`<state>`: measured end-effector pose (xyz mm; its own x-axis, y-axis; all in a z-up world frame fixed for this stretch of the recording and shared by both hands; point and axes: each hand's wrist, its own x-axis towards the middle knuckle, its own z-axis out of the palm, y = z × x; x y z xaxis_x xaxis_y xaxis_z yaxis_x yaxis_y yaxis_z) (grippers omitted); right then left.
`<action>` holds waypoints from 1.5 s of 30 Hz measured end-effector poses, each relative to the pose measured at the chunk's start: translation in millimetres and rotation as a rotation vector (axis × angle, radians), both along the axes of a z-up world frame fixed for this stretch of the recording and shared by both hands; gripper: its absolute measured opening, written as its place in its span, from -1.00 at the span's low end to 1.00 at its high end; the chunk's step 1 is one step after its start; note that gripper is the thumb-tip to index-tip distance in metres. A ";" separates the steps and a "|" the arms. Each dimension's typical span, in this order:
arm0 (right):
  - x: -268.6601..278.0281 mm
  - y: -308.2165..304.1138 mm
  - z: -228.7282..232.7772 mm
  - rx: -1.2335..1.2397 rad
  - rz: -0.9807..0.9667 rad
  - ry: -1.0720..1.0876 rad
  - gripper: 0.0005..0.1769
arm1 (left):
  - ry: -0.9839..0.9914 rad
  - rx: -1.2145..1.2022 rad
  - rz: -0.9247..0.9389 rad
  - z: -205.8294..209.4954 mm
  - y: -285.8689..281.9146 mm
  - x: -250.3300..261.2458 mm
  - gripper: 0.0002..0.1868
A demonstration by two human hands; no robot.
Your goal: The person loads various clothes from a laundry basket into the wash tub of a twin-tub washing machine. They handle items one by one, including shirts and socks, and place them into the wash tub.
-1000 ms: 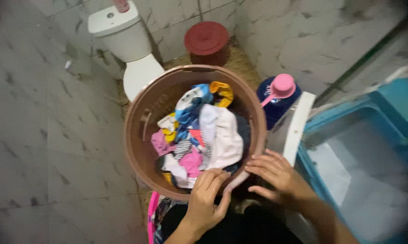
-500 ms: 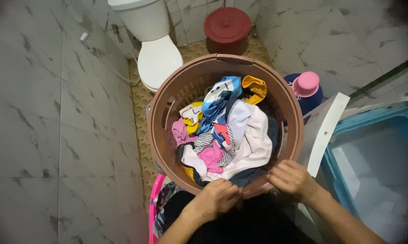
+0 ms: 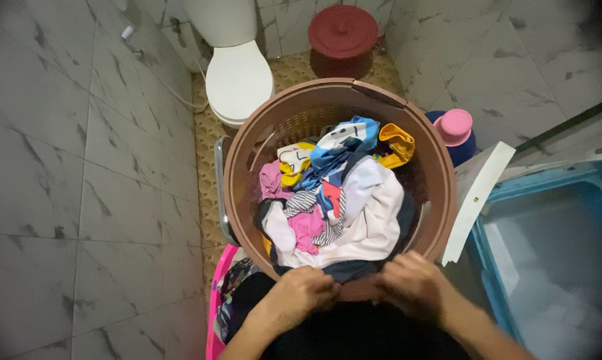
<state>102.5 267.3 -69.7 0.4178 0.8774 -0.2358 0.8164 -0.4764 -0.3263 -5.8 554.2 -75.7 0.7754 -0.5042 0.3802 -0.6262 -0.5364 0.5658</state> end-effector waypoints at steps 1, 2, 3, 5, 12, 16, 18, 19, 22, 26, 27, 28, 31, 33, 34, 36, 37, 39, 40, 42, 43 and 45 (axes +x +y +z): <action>9.9 0.8 12.5 0.104 0.011 0.120 -0.64 | 0.036 -0.002 0.039 5.5 0.5 0.5 -0.80; 23.7 2.3 25.3 0.209 0.024 0.239 -0.59 | 0.090 0.007 0.068 11.2 2.1 2.4 -0.81; 37.4 5.9 36.5 0.314 0.038 0.357 -0.53 | 0.145 0.017 0.097 17.3 2.9 4.7 -0.82; 64.4 16.7 51.6 0.311 0.086 0.080 -0.55 | 0.192 -0.011 0.092 29.6 2.8 7.2 -0.78; 102.1 72.9 41.4 0.292 0.213 -0.109 -0.27 | 0.073 -0.074 0.222 66.1 -4.7 30.1 -0.66; 110.2 72.4 51.4 0.319 0.070 0.017 -0.57 | -0.108 -0.042 0.440 80.5 -7.4 45.0 -0.21; 106.0 65.7 67.5 0.293 -0.079 -0.017 -0.48 | -0.123 -0.106 0.484 85.6 -11.2 50.8 0.03; 100.8 61.5 78.2 0.392 -0.140 -0.030 -0.48 | -0.133 -0.140 0.504 87.7 -12.0 54.1 0.16; 81.7 45.9 117.8 0.700 -0.288 -0.064 -0.48 | -0.099 -0.106 0.492 91.9 -13.3 64.5 0.19; 61.1 15.7 159.0 0.831 -0.635 -0.047 -0.47 | -0.060 -0.282 0.427 92.8 -20.6 72.7 -0.28; 59.3 14.0 163.0 0.965 -0.631 -0.026 -0.41 | -0.047 -0.340 0.435 95.2 -23.7 73.8 -0.38; 57.9 13.2 164.0 1.100 -0.623 -0.002 -0.34 | -0.033 -0.397 0.446 97.8 -26.8 74.1 -0.46; 54.5 6.0 166.1 1.105 -0.698 0.013 -0.11 | 0.058 -0.592 0.399 114.8 -34.2 74.2 -0.58; 46.8 0.3 162.7 1.037 -0.616 0.073 0.02 | 0.183 -0.790 0.310 129.5 -40.4 69.5 -0.62; 38.6 -1.5 157.3 1.031 -0.493 0.137 0.13 | 0.249 -0.886 0.263 136.5 -43.5 66.0 -0.64; 24.8 -3.2 140.9 0.955 -0.406 0.109 0.40 | 0.264 -0.895 0.242 148.9 -51.5 57.6 -0.71; 21.3 0.0 127.3 0.889 -0.442 0.018 0.54 | 0.274 -0.899 0.230 154.1 -55.2 53.8 -0.73; 14.1 0.9 96.2 0.914 -0.476 0.010 0.54 | 0.400 -0.945 0.201 161.2 -60.6 47.3 -0.73; 11.5 0.5 78.9 1.011 -0.469 0.091 0.40 | 0.462 -0.965 0.184 164.1 -61.7 46.5 -0.72; 5.0 -9.4 47.5 1.116 -0.609 0.283 0.14 | 0.400 -0.943 0.149 170.1 -62.3 47.2 -0.70; 0.4 -21.4 35.7 1.120 -0.758 0.395 0.03 | 0.373 -0.932 0.132 173.3 -62.6 47.5 -0.69; -8.4 -48.1 15.6 1.204 -0.959 0.393 -0.23 | 0.236 -0.832 0.065 176.9 -62.1 48.5 -0.76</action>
<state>94.1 219.1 -54.1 0.9852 0.0810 0.1507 0.1559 -0.0611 -0.9859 42.6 492.2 101.2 0.8984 -0.0853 0.4309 -0.4250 0.0792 0.9017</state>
